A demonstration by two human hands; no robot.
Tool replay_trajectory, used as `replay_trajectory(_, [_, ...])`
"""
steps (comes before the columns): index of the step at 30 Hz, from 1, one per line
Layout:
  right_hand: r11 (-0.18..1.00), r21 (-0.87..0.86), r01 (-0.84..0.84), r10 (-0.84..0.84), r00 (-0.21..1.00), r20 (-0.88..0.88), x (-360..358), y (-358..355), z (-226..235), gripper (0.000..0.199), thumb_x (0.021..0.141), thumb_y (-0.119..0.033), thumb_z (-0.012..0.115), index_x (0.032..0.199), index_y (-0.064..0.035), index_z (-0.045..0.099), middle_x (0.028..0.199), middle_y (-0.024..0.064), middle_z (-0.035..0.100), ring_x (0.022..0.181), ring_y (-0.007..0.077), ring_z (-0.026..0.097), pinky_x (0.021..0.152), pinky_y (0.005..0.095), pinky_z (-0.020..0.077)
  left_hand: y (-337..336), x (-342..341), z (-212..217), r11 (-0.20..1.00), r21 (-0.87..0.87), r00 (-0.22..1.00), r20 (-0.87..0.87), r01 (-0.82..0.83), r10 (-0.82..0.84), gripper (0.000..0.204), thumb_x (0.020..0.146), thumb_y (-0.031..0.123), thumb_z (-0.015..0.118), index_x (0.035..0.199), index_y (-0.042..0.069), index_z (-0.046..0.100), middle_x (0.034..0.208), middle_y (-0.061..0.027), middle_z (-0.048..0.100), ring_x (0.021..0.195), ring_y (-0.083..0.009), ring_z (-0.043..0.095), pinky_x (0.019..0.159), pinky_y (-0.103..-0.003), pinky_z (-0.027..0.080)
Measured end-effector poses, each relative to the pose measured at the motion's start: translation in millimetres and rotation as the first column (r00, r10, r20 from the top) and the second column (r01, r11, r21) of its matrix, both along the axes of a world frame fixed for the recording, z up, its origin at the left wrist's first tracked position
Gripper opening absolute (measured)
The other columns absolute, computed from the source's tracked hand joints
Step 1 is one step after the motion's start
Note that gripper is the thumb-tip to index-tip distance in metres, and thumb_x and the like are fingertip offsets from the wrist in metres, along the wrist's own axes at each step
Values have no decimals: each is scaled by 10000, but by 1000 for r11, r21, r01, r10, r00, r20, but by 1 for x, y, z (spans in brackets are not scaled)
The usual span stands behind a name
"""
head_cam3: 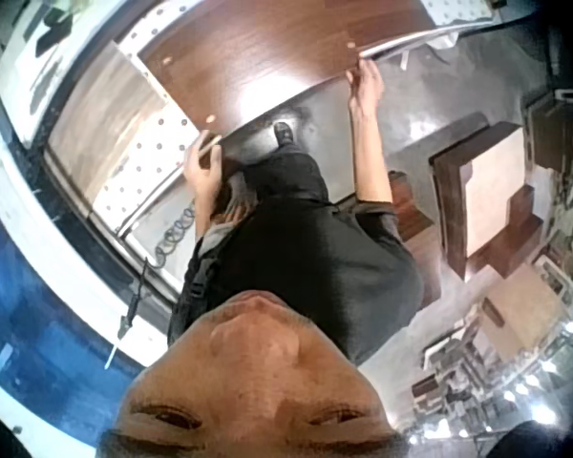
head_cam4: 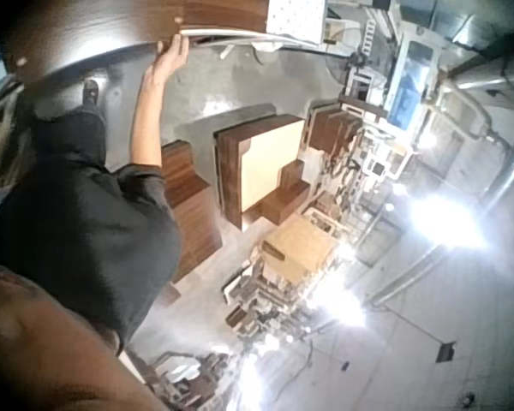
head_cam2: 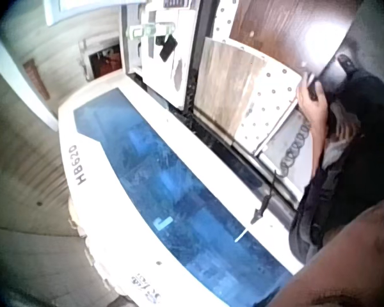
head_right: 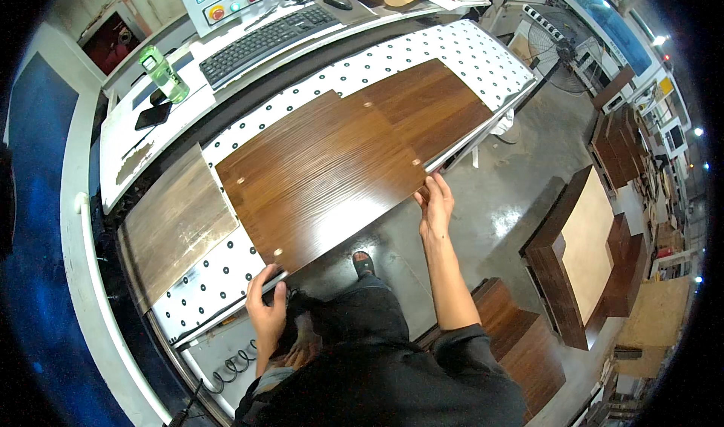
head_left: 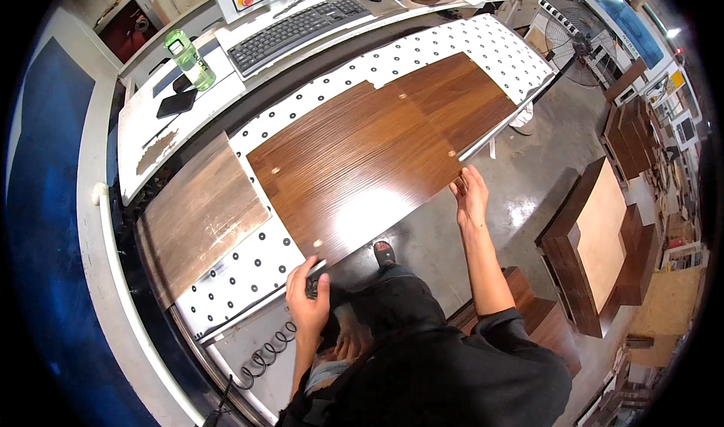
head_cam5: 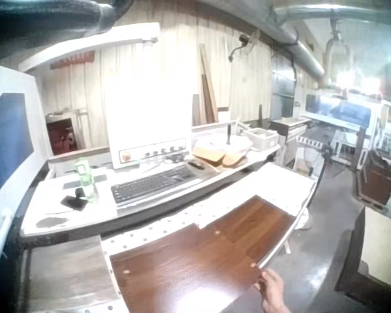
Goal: The person places rectangular wooden panels onto a perforated metal workbench, aligns them, and uses a handheld air gun to blow off dust or debris. The person then picks up the treated panels and stacks them on a nearby surface. This cycle of placing, cleaning, and stacking is repeated for multiple panels.
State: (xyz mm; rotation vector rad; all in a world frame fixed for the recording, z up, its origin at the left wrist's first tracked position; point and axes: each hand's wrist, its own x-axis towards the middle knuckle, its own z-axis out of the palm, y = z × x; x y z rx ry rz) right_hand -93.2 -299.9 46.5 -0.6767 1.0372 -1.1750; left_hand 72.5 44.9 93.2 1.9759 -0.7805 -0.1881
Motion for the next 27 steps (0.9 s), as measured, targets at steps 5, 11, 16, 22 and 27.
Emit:
replay_trajectory(5, [988, 157, 12, 6, 994, -113, 10, 20, -11, 538, 891, -351, 766, 1243, -16, 536, 907, 22, 598, 788, 116, 580, 613, 246, 487, -34, 17, 20, 969, 41, 935, 257, 244, -246, 286, 896, 156, 699, 1148, 22, 688, 1208, -136, 689, 1135, -333, 605, 1018, -426, 439])
replay_trajectory(11, [989, -129, 78, -95, 987, -129, 22, -17, -49, 209, 965, -252, 684, 984, -82, 564, 830, -46, 540, 762, 46, 488, 677, 208, 408, -45, 11, 18, 973, -12, 963, 145, 232, -228, 233, 872, 90, 693, 1094, 21, 702, 1137, -124, 708, 1093, -328, 624, 984, -420, 458])
replay_trajectory(16, [921, -175, 349, -377, 911, -167, 20, -75, -77, 231, 997, -240, 604, 983, -23, 525, 935, 55, 564, 862, 164, 509, 801, 319, 442, -37, 4, 13, 962, 96, 947, 173, 257, -270, 204, 883, 83, 682, 1070, 3, 700, 1109, -147, 706, 1064, -331, 636, 959, -422, 479])
replay_trajectory(22, [949, -174, 263, -315, 809, -497, -36, -159, -105, 337, 966, -292, 586, 1070, 26, 553, 1025, 135, 626, 973, 255, 591, 914, 390, 469, -27, 5, 9, 987, 101, 977, 161, 122, -137, 201, 873, 82, 691, 1066, 27, 706, 1110, -133, 710, 1057, -327, 636, 961, -419, 473])
replay_trajectory(27, [930, -317, 184, -361, 612, -703, -24, -192, -82, 487, 932, -289, 618, 1250, 78, 579, 1187, 227, 657, 1133, 347, 622, 1003, 426, 465, -27, 7, 5, 994, 108, 987, 155, 31, -48, 203, 893, 85, 677, 1083, 18, 702, 1122, -142, 706, 1067, -324, 633, 951, -418, 481])
